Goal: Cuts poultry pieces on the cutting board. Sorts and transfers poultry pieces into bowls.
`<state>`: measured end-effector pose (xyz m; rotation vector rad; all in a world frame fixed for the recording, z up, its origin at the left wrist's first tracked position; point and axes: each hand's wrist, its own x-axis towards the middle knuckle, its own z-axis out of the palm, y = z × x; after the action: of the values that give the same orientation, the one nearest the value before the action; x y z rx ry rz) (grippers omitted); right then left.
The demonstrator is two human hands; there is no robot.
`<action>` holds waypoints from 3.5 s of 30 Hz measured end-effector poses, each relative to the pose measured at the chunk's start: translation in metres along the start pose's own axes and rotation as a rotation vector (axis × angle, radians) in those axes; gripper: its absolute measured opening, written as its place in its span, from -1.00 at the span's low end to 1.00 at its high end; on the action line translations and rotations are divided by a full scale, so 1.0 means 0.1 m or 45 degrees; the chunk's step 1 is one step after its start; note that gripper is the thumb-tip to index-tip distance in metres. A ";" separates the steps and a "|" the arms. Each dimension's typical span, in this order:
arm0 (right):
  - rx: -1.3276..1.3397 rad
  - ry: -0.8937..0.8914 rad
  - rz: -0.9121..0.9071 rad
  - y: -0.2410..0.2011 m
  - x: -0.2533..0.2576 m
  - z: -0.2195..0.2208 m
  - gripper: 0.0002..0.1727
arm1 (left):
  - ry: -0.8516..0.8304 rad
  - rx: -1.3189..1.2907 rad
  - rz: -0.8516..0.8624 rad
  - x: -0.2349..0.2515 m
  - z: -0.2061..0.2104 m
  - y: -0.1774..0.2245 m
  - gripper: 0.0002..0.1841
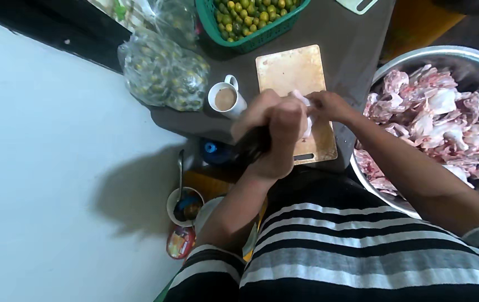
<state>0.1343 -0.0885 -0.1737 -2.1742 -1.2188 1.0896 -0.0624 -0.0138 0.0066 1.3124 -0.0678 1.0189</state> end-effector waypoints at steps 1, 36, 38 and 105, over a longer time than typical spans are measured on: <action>0.024 -0.006 -0.033 0.06 0.00 0.00 -0.48 | 0.002 0.028 -0.051 -0.07 0.00 -0.14 -0.61; 0.378 -0.039 0.007 0.22 0.11 -0.10 -0.71 | 0.064 0.142 -0.183 0.12 -0.03 -0.58 -0.59; 0.357 -0.058 0.023 0.24 0.10 -0.09 -0.71 | 0.033 0.076 -0.120 0.17 0.08 -0.44 -0.57; -0.189 0.250 0.158 -0.29 -0.69 0.38 -0.62 | 0.417 0.251 -0.144 -0.29 -0.24 -0.20 -0.62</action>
<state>0.0681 -0.1321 -0.1482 -2.4325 -1.1211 0.8307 -0.0781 -0.0091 -0.0325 1.2934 0.3594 1.1519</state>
